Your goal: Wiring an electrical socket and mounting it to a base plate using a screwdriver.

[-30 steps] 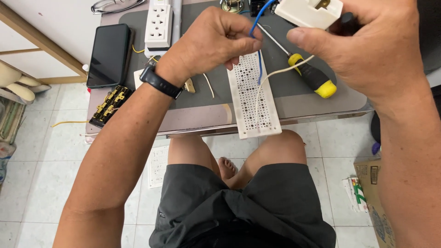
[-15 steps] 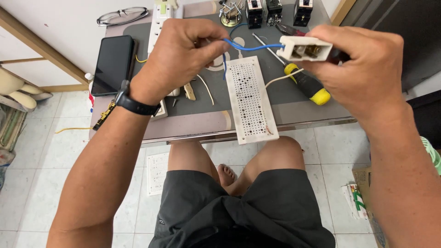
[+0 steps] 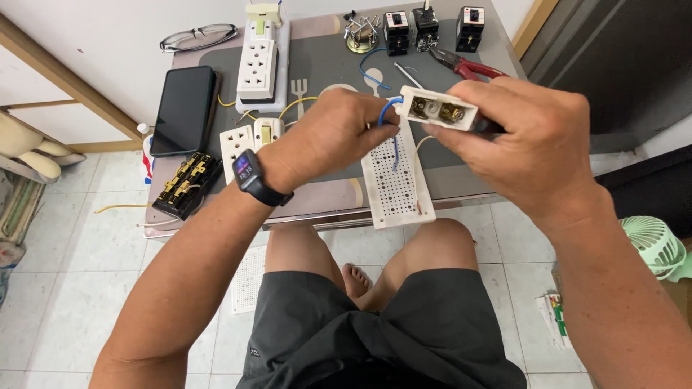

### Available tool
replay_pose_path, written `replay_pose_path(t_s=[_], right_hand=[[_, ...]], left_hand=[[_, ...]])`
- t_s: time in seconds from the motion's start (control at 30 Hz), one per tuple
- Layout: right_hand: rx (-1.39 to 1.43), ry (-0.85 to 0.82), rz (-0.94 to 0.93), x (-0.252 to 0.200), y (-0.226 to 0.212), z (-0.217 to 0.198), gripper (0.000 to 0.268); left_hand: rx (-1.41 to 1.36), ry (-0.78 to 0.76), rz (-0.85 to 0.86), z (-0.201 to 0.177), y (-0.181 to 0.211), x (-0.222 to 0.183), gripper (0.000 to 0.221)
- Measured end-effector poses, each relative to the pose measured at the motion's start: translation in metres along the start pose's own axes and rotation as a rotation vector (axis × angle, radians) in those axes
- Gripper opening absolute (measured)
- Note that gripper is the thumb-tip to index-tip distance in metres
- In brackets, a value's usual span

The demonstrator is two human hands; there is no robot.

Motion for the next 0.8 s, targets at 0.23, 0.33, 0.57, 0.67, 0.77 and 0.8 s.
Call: replay_pose_path(t_s=[0.23, 0.33, 0.57, 0.67, 0.77, 0.8], right_hand=[[-0.004, -0.008, 0.020, -0.003, 0.002, -0.001, 0.019], [-0.016, -0.008, 0.032, -0.004, 0.003, -0.001, 0.032], [0.086, 0.033, 0.032, -0.003, 0.000, 0.001, 0.020], [0.153, 0.015, 0.036, 0.004, -0.002, 0.000, 0.020], [0.200, 0.021, 0.066, 0.004, 0.007, 0.005, 0.023], [0.197, 0.044, 0.097, 0.004, 0.012, 0.006, 0.029]], left_hand=[[0.011, -0.066, -0.047, 0.005, -0.006, 0.000, 0.014], [0.171, 0.019, -0.023, -0.004, -0.018, -0.003, 0.027], [0.159, 0.045, -0.090, -0.012, -0.020, -0.007, 0.005], [0.153, -0.034, -0.066, -0.002, -0.015, -0.005, 0.018], [0.204, 0.036, -0.036, -0.015, -0.019, 0.000, 0.012], [0.266, 0.136, -0.012, -0.028, -0.020, 0.000, 0.006]])
Point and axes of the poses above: each hand's wrist, its own x-axis towards the middle knuckle, its own z-axis out of the palm, y = z × x, the point moved 7 cm from there along x, towards the middle knuckle, and after that the axes turned 9 degrees about -x, right-handed, at the moved point
